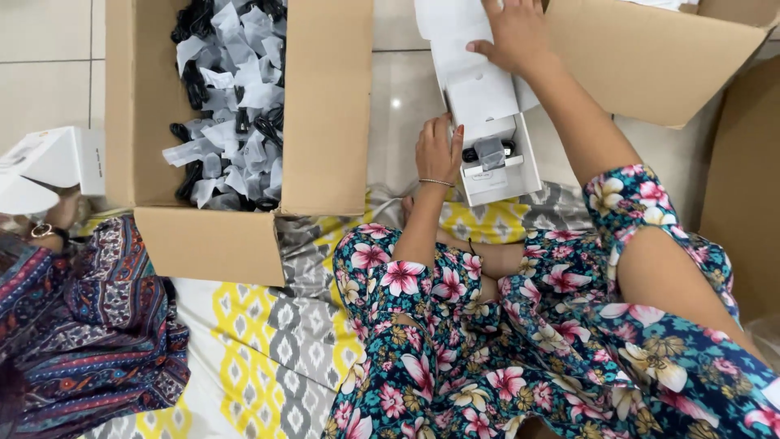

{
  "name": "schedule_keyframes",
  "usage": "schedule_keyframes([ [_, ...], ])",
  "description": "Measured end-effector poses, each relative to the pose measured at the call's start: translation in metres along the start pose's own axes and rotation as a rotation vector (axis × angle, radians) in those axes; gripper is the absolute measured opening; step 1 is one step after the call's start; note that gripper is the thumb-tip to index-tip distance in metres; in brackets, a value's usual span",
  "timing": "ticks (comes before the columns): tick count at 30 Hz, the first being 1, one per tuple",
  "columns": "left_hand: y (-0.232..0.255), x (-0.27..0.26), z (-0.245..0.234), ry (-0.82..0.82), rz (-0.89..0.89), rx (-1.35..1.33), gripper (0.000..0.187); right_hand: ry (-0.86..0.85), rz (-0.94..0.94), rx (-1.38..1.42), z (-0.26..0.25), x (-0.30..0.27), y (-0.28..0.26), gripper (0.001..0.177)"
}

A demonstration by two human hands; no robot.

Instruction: The person unpacks items from cardboard boxes, inspects the product packaging, and sorts them into groups on the floor.

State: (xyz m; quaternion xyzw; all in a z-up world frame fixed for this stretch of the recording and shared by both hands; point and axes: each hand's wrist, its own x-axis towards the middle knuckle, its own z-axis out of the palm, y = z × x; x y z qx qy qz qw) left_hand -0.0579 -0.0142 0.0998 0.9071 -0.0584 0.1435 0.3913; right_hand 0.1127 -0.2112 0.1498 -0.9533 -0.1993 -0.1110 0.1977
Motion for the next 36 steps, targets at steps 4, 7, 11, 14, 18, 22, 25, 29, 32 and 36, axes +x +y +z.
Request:
schedule_keyframes([
  [4, -0.003, 0.000, 0.008, 0.066, -0.036, -0.133, 0.035, -0.191, -0.031, 0.018, -0.007, -0.044, 0.005, 0.039],
  [7, -0.010, 0.002, 0.005, 0.180, -0.102, -0.196, 0.036, -0.371, 0.016, 0.134, -0.002, -0.069, 0.029, 0.052],
  [11, -0.022, 0.001, 0.005, 0.271, -0.065, -0.285, 0.023, -0.587, 0.086, 0.116, -0.037, -0.085, -0.015, 0.070],
  [14, -0.022, -0.006, 0.005, 0.139, -0.058, -0.194, 0.020, -0.663, 0.118, 0.241, -0.041, -0.108, -0.026, 0.089],
  [18, -0.018, -0.008, 0.002, 0.122, -0.018, -0.219, 0.019, -0.577, 0.424, 0.706, -0.043, -0.149, -0.009, 0.090],
  [22, -0.014, -0.006, -0.002, 0.181, 0.048, -0.339, 0.018, -0.663, 0.670, 1.186, -0.039, -0.174, 0.012, 0.098],
  [25, -0.005, -0.004, -0.003, 0.196, 0.055, -0.421, 0.019, -0.676, 0.643, 1.162, -0.071, -0.174, -0.007, 0.101],
  [29, 0.024, 0.000, -0.021, 0.157, 0.093, -0.492, 0.017, -0.716, 0.630, 1.151, -0.073, -0.186, -0.004, 0.102],
  [32, 0.041, 0.004, -0.032, 0.140, 0.174, -0.493, 0.019, -0.670, 0.776, 1.150, -0.069, -0.192, -0.004, 0.101],
  [36, 0.052, 0.006, -0.037, 0.070, 0.186, -0.484, 0.023, -0.435, 0.655, 1.445, -0.044, -0.203, 0.013, 0.084],
])
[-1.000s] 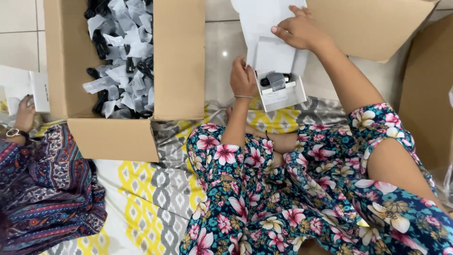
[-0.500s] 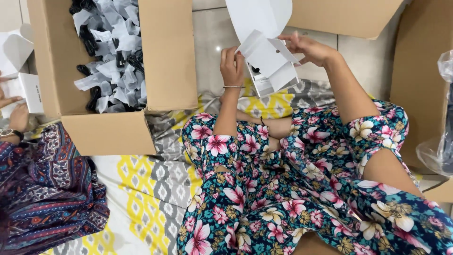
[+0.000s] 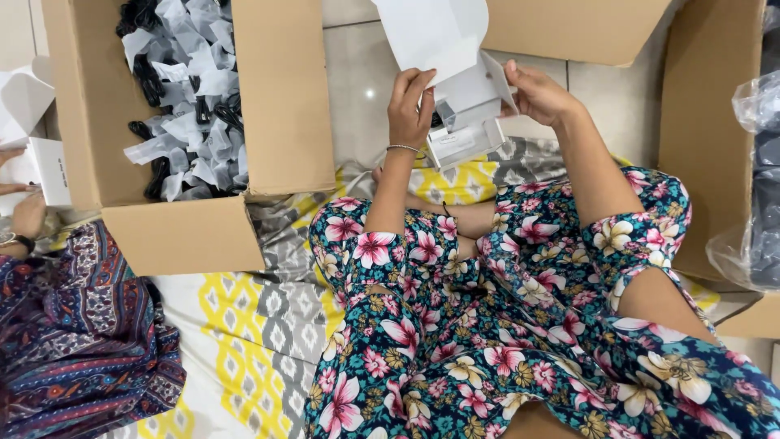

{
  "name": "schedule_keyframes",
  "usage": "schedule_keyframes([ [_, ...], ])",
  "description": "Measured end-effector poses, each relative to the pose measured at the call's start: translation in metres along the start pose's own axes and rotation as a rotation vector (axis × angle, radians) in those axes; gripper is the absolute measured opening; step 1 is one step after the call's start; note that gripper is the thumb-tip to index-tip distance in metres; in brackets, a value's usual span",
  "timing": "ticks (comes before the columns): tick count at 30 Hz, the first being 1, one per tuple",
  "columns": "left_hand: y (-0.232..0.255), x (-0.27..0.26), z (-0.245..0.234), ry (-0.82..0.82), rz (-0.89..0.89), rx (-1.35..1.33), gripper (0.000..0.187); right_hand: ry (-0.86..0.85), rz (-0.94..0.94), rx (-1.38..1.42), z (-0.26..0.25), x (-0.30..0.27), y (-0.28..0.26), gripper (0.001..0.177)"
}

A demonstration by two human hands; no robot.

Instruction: The person unpacks items from cardboard boxes, inspects the product packaging, and sorts them into groups on the floor.

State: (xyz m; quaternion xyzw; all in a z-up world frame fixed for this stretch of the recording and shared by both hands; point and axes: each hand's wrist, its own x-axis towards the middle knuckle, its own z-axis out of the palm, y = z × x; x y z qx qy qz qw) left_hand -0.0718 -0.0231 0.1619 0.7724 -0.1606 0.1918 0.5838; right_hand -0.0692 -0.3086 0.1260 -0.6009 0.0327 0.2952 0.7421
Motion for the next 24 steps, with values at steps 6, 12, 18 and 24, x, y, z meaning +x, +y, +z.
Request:
schedule_keyframes([
  [6, -0.029, -0.009, -0.007, -0.110, 0.062, 0.039, 0.038, 0.276, -0.358, -0.563, 0.046, -0.020, -0.038, 0.034],
  [12, -0.035, -0.013, 0.003, -0.161, -0.353, -0.105, 0.041, 0.335, -0.672, -0.957, 0.051, -0.009, 0.001, 0.020],
  [18, -0.091, -0.031, 0.010, -0.190, -0.361, 0.261, 0.047, 0.391, -0.801, -1.000, 0.078, -0.019, -0.020, 0.057],
  [24, -0.093, -0.026, 0.009, -0.225, -0.472, 0.201, 0.040, 0.438, -0.434, -0.696, 0.029, 0.017, 0.050, 0.058],
])
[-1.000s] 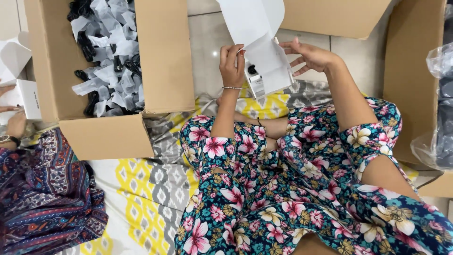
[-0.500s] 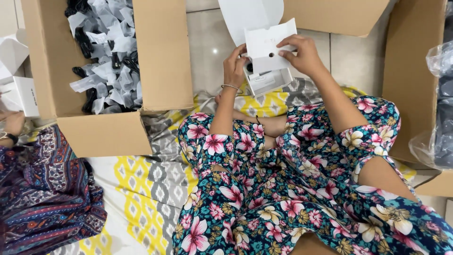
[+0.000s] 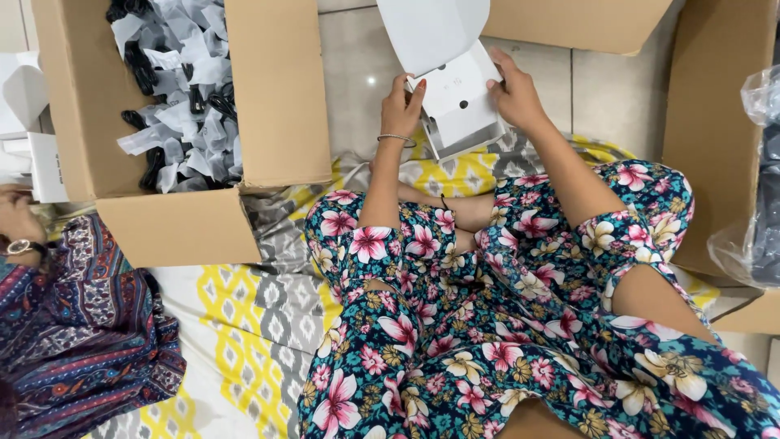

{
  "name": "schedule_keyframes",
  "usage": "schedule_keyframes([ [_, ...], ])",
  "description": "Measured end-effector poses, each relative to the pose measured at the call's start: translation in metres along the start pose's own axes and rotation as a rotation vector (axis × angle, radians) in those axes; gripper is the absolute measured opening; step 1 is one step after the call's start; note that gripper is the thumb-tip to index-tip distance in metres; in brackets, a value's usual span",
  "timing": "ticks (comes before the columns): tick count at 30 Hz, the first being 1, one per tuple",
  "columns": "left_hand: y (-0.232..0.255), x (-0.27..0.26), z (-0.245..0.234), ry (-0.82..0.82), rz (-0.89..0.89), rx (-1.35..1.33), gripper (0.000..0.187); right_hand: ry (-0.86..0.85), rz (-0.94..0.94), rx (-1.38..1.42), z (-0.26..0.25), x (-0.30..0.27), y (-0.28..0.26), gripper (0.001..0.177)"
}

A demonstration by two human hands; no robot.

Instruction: The person unpacks items from cardboard boxes, inspects the product packaging, and sorts them into groups on the floor.

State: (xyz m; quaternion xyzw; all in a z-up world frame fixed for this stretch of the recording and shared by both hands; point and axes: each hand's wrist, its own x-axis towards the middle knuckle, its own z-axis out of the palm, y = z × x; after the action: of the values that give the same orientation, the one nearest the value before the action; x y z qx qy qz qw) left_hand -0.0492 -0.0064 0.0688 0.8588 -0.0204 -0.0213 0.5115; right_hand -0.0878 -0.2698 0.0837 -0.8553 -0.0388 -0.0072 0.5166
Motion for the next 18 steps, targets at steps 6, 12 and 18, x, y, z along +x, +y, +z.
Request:
schedule_keyframes([
  [6, -0.020, 0.010, 0.011, -0.043, 0.051, -0.031, 0.034, 0.061, 0.037, -0.213, 0.002, -0.008, -0.031, 0.053],
  [12, -0.026, 0.011, 0.018, 0.033, 0.189, 0.193, 0.039, 0.020, 0.094, -0.442, 0.007, -0.014, -0.073, 0.058],
  [18, -0.019, 0.008, 0.028, 0.024, 0.073, 0.457, 0.050, 0.039, -0.072, -0.738, 0.034, -0.009, 0.002, 0.063],
])
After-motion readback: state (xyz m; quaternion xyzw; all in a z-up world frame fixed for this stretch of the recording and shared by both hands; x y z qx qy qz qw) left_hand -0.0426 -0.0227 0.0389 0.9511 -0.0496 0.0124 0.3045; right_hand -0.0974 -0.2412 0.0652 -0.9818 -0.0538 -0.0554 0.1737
